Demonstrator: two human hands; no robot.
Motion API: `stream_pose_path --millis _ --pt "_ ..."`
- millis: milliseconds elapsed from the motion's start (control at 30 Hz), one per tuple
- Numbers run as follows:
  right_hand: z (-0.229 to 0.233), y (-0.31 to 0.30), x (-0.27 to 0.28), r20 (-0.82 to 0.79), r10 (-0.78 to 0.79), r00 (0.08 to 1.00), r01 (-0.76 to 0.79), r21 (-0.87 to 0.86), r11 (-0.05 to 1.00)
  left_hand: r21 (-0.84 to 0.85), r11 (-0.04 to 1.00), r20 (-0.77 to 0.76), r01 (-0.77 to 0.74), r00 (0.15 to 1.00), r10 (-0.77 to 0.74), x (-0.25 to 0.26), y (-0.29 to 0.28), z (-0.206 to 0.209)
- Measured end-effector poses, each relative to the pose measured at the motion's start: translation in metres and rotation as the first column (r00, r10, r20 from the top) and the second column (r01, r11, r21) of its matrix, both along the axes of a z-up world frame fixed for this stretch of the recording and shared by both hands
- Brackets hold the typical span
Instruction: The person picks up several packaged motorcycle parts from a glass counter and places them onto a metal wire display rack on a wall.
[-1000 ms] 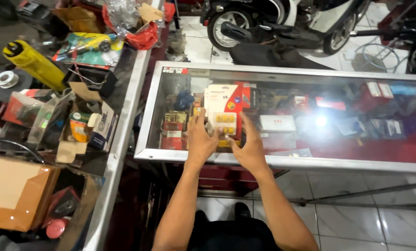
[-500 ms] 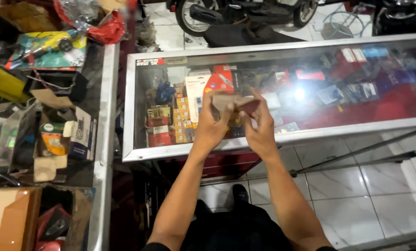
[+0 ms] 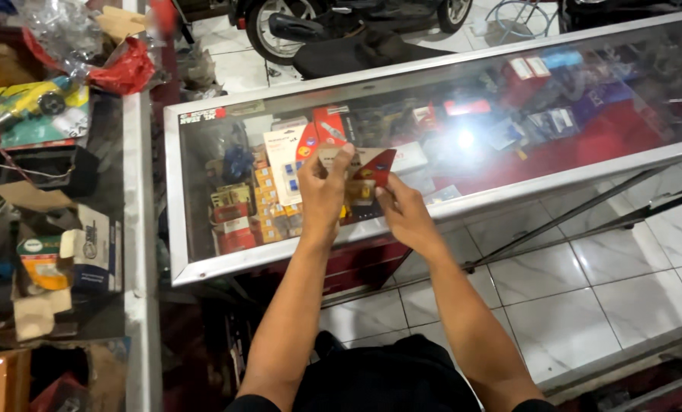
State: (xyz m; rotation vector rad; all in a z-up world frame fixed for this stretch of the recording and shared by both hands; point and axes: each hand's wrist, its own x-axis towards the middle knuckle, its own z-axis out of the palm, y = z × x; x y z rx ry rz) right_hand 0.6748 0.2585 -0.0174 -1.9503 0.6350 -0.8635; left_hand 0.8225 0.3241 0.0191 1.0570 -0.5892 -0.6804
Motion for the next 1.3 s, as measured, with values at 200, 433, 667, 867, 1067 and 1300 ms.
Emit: stream_pose_path --millis 200,433,667,867,1067,1300 --pt "-0.001 -0.017 -0.024 -0.181 -0.132 0.974 0.131 -0.019 0.991 -0.094 0.995 0.067 0.035 0.997 -0.029 -0.023 -0.015 0.003" --pt "-0.002 -0.049 -0.072 0.013 -0.057 0.998 0.057 0.022 0.998 -0.017 0.957 0.039 0.29 0.957 -0.289 -0.062 -0.026 0.045" --pt "0.023 -0.062 -0.141 0.1 -0.01 0.995 0.002 0.083 0.997 0.034 0.837 0.225 0.547 0.811 -0.539 -0.089 -0.043 0.066" --pt "0.025 -0.04 -0.212 0.181 -0.252 0.951 0.202 0.255 0.946 0.196 0.799 0.534 0.569 0.621 -0.574 -0.139 -0.059 0.025" --pt "0.021 -0.017 -0.286 0.075 -0.619 0.782 0.528 0.446 0.722 0.234 0.682 0.326 0.693 0.605 -0.726 -0.226 -0.073 -0.021" --pt "0.002 0.01 -0.371 0.177 -0.845 0.505 0.687 0.51 0.518 0.226 0.537 0.298 0.813 0.467 -0.833 -0.325 -0.095 -0.02"
